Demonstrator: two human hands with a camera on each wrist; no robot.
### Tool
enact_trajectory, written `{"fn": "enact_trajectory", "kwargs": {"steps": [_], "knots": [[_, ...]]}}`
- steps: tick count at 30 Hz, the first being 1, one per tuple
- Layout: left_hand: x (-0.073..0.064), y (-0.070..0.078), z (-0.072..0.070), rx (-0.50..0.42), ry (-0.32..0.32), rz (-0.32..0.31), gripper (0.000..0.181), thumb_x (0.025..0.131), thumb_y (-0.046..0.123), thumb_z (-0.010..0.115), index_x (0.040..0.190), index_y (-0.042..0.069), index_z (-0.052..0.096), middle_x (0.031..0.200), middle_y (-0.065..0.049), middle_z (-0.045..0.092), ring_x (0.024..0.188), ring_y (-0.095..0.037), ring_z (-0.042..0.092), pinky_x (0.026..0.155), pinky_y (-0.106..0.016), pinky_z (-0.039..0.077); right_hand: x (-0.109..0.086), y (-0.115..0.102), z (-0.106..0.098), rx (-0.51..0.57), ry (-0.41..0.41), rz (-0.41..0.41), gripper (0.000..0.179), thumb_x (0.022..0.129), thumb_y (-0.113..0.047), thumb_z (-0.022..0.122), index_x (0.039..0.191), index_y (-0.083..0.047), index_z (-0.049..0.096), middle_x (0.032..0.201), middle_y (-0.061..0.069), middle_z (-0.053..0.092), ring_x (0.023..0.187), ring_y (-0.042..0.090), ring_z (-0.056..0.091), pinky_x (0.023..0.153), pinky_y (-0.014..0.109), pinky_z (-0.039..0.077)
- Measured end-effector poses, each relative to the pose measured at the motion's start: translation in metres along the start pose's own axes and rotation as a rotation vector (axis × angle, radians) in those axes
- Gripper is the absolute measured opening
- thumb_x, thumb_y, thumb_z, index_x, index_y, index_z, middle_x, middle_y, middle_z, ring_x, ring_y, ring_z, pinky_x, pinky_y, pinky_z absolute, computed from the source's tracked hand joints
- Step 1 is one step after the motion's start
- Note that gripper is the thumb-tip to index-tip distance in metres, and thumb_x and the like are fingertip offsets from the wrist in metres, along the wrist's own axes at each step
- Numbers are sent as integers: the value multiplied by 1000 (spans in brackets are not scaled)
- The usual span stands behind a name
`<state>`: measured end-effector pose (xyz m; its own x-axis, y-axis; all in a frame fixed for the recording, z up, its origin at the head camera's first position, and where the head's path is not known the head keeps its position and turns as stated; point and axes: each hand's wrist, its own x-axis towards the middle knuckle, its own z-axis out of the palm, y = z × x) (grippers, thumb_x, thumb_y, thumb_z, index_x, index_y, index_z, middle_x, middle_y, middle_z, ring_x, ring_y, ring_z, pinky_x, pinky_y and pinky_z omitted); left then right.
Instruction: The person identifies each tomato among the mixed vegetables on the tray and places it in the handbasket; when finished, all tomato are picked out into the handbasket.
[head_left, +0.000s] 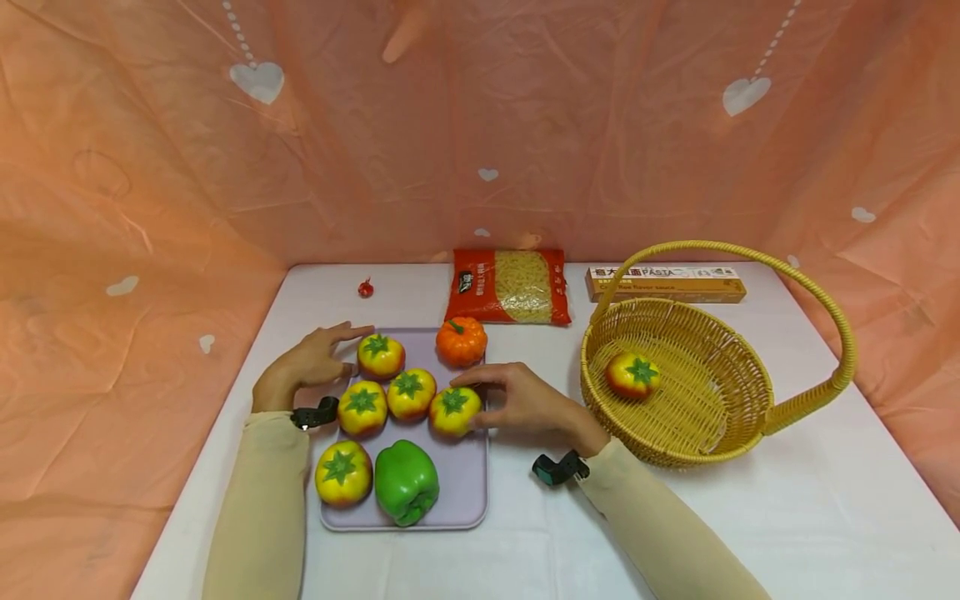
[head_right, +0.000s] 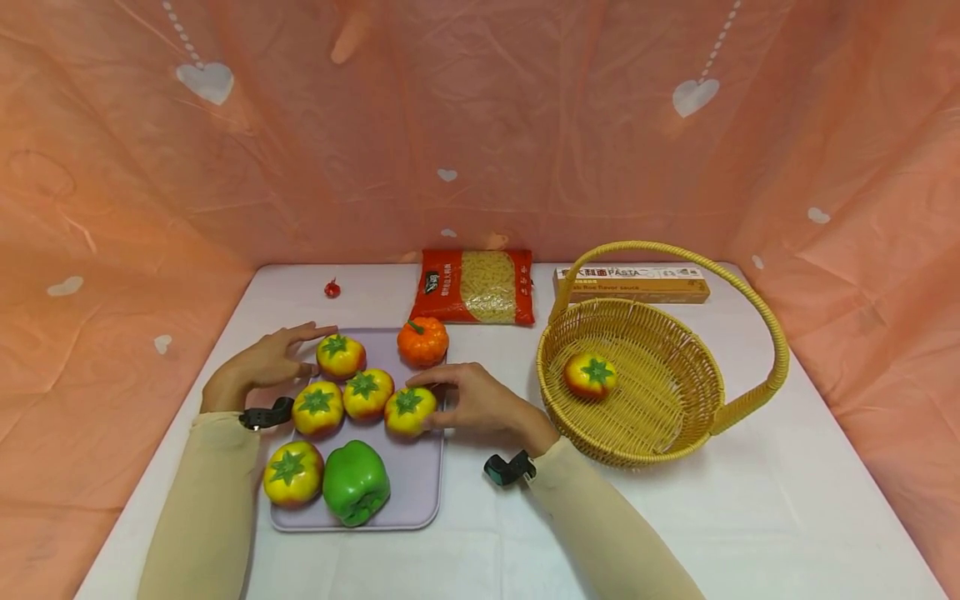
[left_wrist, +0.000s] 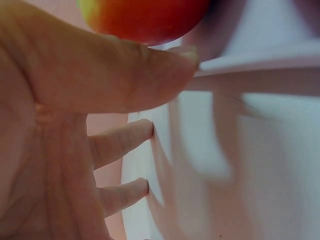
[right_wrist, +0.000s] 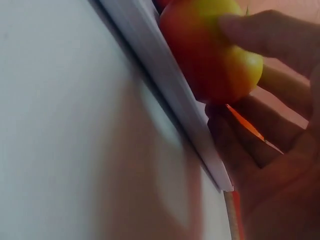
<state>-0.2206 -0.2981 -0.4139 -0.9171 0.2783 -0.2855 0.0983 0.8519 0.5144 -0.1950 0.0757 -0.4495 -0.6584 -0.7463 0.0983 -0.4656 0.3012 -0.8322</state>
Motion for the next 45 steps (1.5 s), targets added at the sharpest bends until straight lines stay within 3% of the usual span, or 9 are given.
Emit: {"fn": "enact_trajectory", "kwargs": {"steps": [4, 10, 15, 20, 31, 34, 38, 42, 45], "knots": [[0, 0, 0, -8, -1, -3, 75, 96, 13, 68, 168, 15, 45, 175, -34, 27, 158, -69, 15, 124, -86, 15, -2, -4, -1, 28, 40, 6, 53, 90, -15, 91, 141, -15, 74, 143, 0, 74, 132, 18, 68, 117, 34, 54], [0, 0, 0, -15, 2, -3, 76, 96, 13, 67, 168, 15, 45, 175, -34, 27, 159, -69, 15, 124, -85, 15, -19, -26, -11, 245, 65, 8, 53, 93, -9, 87, 143, -11, 72, 146, 7, 71, 133, 25, 69, 113, 36, 58], [0, 1, 0, -14, 4, 1, 76, 96, 13, 68, 168, 15, 45, 175, -34, 28, 159, -69, 16, 124, -85, 16, -50, -46, -28, 286, 102, 21, 53, 94, -11, 86, 145, -12, 70, 146, 7, 71, 132, 26, 68, 113, 32, 57], [1, -1, 1, 3, 10, 13, 76, 95, 12, 69, 167, 13, 46, 173, -36, 30, 157, -70, 18, 124, -85, 17, -88, -46, -44, 295, 210, 17, 53, 94, -5, 85, 144, -9, 68, 146, 12, 68, 129, 23, 69, 110, 30, 59], [2, -2, 2, 8, 6, 22, 75, 96, 15, 69, 167, 14, 46, 174, -35, 29, 157, -70, 17, 124, -86, 17, -169, -36, -79, 172, 453, 42, 59, 90, 15, 78, 146, 5, 63, 148, 0, 66, 127, 9, 69, 107, 20, 57], [1, -2, 1, -2, 8, 23, 75, 96, 15, 69, 167, 14, 46, 174, -35, 29, 157, -71, 16, 123, -86, 17, -183, -37, -85, 120, 505, 101, 58, 91, 13, 78, 147, 4, 64, 147, -1, 67, 125, 7, 70, 105, 18, 57], [1, -1, 1, -9, 4, 16, 75, 96, 15, 69, 167, 15, 46, 174, -35, 28, 158, -70, 16, 123, -86, 17, -195, -36, -92, 52, 539, 185, 56, 93, 7, 80, 147, 0, 65, 143, -8, 67, 120, 3, 70, 100, 16, 59], [1, -1, 1, -5, 2, 15, 75, 96, 15, 69, 167, 14, 47, 175, -35, 28, 158, -68, 19, 124, -85, 19, -197, -31, -96, -10, 529, 219, 53, 95, 1, 82, 146, -2, 66, 140, -12, 68, 119, 0, 70, 97, 13, 58], [0, 0, 2, -9, 1, 10, 74, 96, 15, 68, 167, 15, 47, 175, -34, 27, 158, -67, 19, 124, -85, 19, -195, -26, -98, -28, 496, 253, 51, 96, -4, 83, 144, -3, 68, 143, 0, 69, 117, -1, 70, 96, 13, 59]]}}
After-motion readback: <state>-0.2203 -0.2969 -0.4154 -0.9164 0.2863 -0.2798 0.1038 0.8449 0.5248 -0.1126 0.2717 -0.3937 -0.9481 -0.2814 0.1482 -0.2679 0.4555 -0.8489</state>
